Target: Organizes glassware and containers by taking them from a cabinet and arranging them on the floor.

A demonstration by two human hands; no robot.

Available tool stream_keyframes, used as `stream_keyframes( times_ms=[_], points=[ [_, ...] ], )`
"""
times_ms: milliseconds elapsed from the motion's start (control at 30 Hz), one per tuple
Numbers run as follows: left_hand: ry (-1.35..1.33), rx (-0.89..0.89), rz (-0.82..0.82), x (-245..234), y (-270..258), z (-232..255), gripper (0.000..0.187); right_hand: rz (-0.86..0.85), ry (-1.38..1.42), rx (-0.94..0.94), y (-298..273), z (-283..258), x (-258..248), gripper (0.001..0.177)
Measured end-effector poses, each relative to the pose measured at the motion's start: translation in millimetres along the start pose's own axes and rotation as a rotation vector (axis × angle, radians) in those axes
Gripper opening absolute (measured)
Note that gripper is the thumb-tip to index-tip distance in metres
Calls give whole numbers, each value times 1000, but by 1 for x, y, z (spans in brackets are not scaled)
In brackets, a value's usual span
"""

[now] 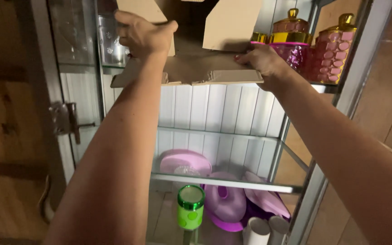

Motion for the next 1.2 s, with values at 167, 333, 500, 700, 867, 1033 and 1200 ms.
stream_keyframes(
  times_ms=[167,333,500,700,867,1033,1200],
  points=[
    [-31,-26,32,-27,-19,7,116,1,-9,-3,-41,-12,8,36],
    [-44,-34,57,-47,-37,7,114,2,-48,7,-73,-21,18,40],
    [-81,-17,78,-63,-52,7,117,99,-49,62,-108,-29,27,43],
    [-34,-26,46,-102,-72,25,116,14,-45,47,-128,-31,35,47],
    [-29,-49,11,-124,-77,29,116,43,-45,38,-148,-35,38,50],
    [-92,-67,-40,-154,-92,43,113,109,-175,2,-188,-60,42,56],
    [-115,-55,-117,-187,-112,62,123,157,-228,51,-234,-74,40,59]
  ],
)
Point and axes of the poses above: each hand's wrist, its own y-axis towards the middle knuckle, its own x-axis out of the palm, z = x × y, the point moved 4 cm from there along y, towards the middle knuckle, and after that the axes turned 3 degrees about z, right-handed, at the moved point
